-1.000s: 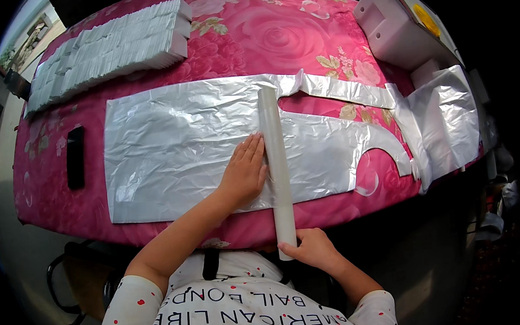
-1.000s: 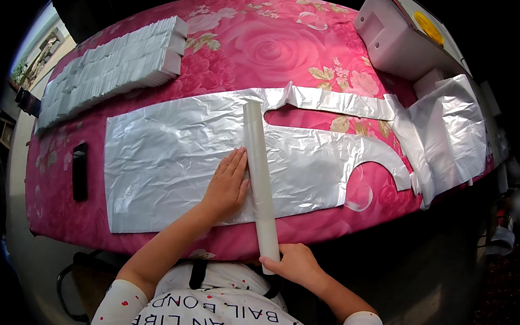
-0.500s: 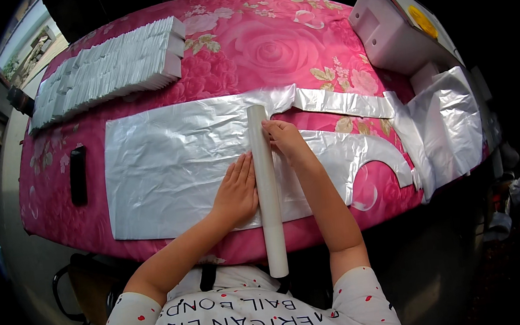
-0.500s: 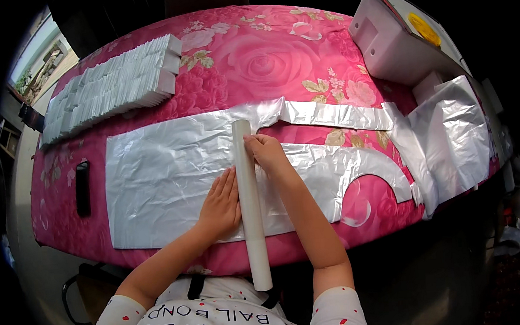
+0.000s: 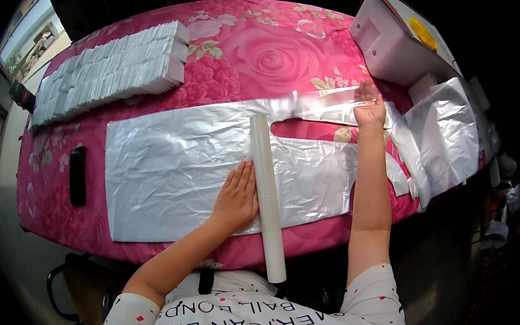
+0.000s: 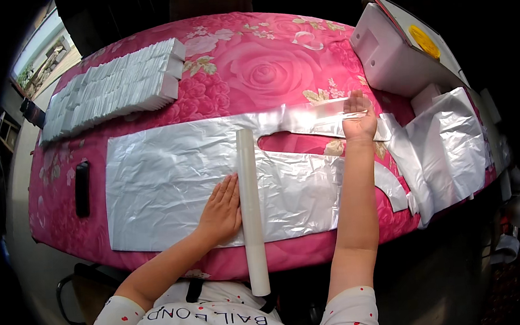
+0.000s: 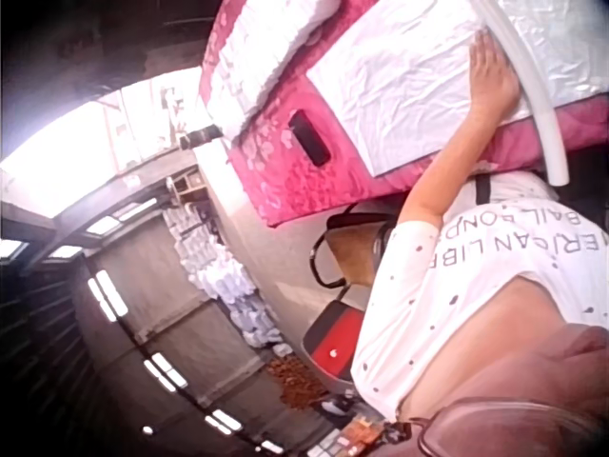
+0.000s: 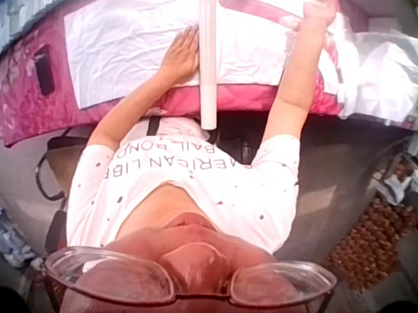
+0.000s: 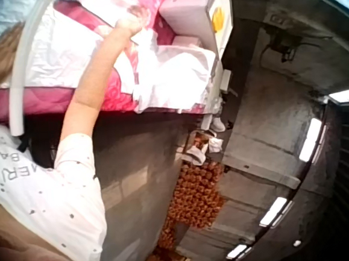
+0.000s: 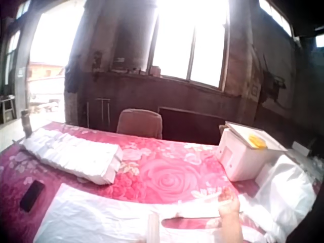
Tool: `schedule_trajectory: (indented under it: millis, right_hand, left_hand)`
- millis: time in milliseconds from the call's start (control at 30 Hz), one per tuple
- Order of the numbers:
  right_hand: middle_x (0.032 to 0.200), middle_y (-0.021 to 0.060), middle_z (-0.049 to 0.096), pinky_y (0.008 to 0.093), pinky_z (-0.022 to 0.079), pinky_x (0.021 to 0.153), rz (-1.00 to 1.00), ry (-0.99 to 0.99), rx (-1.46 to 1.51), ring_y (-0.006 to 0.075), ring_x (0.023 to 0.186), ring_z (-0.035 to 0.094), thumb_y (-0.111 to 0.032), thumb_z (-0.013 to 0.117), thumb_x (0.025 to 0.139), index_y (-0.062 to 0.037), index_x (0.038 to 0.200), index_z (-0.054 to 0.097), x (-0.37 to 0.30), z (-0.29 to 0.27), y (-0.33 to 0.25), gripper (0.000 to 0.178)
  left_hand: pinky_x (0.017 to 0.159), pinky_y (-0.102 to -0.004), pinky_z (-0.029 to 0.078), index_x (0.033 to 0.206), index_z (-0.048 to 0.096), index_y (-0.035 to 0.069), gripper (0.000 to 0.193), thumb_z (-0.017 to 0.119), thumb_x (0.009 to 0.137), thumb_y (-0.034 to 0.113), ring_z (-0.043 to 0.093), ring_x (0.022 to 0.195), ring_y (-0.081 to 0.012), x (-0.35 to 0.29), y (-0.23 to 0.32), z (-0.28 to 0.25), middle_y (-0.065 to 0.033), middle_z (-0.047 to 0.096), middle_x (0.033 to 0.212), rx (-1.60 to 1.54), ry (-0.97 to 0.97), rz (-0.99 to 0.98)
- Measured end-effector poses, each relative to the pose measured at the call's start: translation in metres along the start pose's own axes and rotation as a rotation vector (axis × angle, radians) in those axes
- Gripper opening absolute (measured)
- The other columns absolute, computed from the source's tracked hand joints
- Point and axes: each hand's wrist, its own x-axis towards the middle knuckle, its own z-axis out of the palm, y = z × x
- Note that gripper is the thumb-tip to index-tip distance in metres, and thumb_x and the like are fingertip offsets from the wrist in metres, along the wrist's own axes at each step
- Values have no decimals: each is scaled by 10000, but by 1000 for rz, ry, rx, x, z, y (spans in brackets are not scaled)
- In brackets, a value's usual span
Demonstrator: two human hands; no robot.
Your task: The person repeatedly wraps small white rectangular items in clear plastic film on a pink floral tablecloth. They unroll the film, place an item, fold the film around it, and set the wrapped unit aside. A stack of unwrapped items and a roll of film are visible throughout.
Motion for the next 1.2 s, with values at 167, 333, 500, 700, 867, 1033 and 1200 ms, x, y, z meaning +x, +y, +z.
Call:
schedule_trajectory:
  millis: [167, 333, 500, 700, 867, 1033, 1200]
  right_hand:
    - [1296, 152, 475, 422, 393, 979, -215, -218, -410, 284, 1177, 474, -267, 260, 979, -35, 1288, 398, -70, 85, 3, 411]
    - [1041, 201, 554, 339, 367, 890, -197, -782, -1012, 273, 988, 515, -240, 422, 947, 12, 1166, 489, -198, 136, 146, 340]
    - [1223, 273, 463, 508, 216, 1043, -191, -1221, -1545, 409, 1258, 321, -215, 419, 916, 48, 1225, 439, -285, 98, 300, 406]
    - [1407, 241, 285, 478, 176, 1078, 107, -1473, -1711, 390, 1347, 160, -325, 463, 899, 4, 1345, 341, -315, 80, 321, 567]
    - [1361, 215, 367, 449, 253, 1055, -170, -1388, -1491, 382, 1314, 251, -245, 573, 835, 0, 1276, 434, -296, 78, 223, 524]
    - [1269, 154, 493, 421, 333, 1010, -480, -1100, -1626, 347, 1234, 399, -173, 593, 817, -7, 1182, 531, -266, 46, 112, 405]
    - [1297, 158, 465, 408, 326, 1021, -320, -1044, -1784, 339, 1235, 396, -205, 559, 849, -13, 1224, 496, -249, -4, 73, 427]
  left_hand:
    - [1111, -401, 141, 1342, 272, -95, 589, 380, 839, 193, 209, 1350, -315, -2, 0, 0, -227, 254, 1424, -2, 2, -10]
    - [1096, -424, 173, 1330, 276, -112, 572, 382, 850, 180, 226, 1340, -343, 0, 1, 4, -244, 259, 1417, -42, 60, 20]
    - [1094, -435, 177, 1340, 250, -115, 598, 387, 848, 195, 205, 1352, -336, -2, -12, 22, -249, 241, 1424, 166, 91, 76]
    - [1111, -424, 128, 1345, 252, -102, 619, 428, 822, 180, 168, 1364, -325, 0, -7, 23, -234, 227, 1433, 30, 71, 36]
    - [1080, -410, 231, 1341, 312, -32, 553, 445, 818, 91, 210, 1352, -303, 2, -5, -4, -183, 279, 1422, -458, 300, -3]
    - [1016, -338, 343, 1331, 323, -16, 454, 405, 935, 193, 409, 1199, -232, 47, -36, -22, -137, 372, 1344, -1372, 319, -282]
    - [1014, -353, 342, 1352, 234, -73, 603, 313, 954, 373, 409, 1209, -252, 98, -40, -34, -189, 388, 1324, -1965, 170, -802]
